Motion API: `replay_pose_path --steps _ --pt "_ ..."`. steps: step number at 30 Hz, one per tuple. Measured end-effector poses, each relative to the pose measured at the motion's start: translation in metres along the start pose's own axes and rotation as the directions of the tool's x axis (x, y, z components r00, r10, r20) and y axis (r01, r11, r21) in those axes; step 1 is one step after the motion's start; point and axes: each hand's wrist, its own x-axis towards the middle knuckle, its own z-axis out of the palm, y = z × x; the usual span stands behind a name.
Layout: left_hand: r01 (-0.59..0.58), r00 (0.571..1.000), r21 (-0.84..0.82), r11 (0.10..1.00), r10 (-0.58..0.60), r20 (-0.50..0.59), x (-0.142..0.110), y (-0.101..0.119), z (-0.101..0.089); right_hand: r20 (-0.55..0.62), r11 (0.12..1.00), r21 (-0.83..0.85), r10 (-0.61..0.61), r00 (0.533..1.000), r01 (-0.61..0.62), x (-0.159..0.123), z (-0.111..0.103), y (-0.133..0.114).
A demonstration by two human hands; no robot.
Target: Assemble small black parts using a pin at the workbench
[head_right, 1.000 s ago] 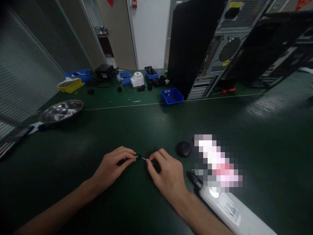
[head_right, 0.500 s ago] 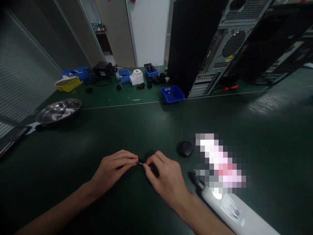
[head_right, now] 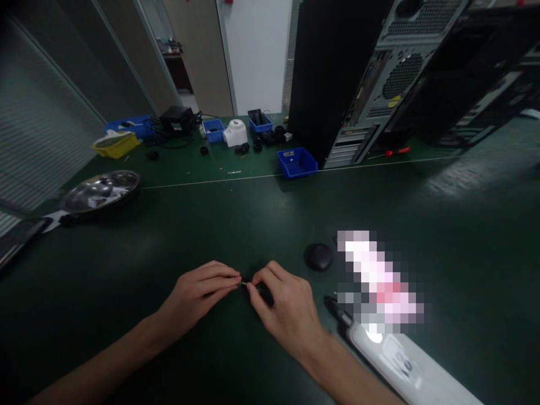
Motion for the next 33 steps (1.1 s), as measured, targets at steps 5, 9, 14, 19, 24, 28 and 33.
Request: replay_pose_path --steps 5,9,14,19,24,28,33 --pt "0.018 0.999 0.02 1.0 -0.019 0.028 0.0 0.0 -0.001 -0.036 0.998 0.059 0.014 0.999 -0.012 0.0 -0.003 -0.002" --pt "0.068 0.995 0.024 0.997 -0.069 0.07 0.001 0.002 -0.003 -0.073 0.998 0.053 0.03 0.997 -0.026 0.0 -0.005 -0.001" --pt "0.16 0.977 0.025 0.987 -0.162 0.14 0.011 0.012 -0.001 -0.106 0.994 -0.09 0.046 0.993 -0.056 0.001 -0.004 0.005" --pt "0.168 0.969 0.072 0.983 -0.178 0.172 0.016 0.02 0.002 -0.064 0.953 -0.292 0.07 0.995 -0.086 0.0 -0.002 0.009" --pt "0.174 0.966 0.057 0.983 -0.181 0.182 0.012 0.02 -0.008 -0.063 0.941 -0.315 0.111 0.992 -0.125 -0.001 -0.005 0.007" --pt "0.097 0.964 0.09 0.991 -0.116 0.237 0.024 0.017 -0.011 -0.109 0.921 -0.346 0.151 0.982 -0.18 0.0 -0.008 0.006" --pt "-0.007 0.95 0.099 0.995 -0.025 0.311 0.04 0.012 -0.004 -0.132 0.915 -0.33 0.198 0.971 -0.232 0.001 -0.009 0.007"
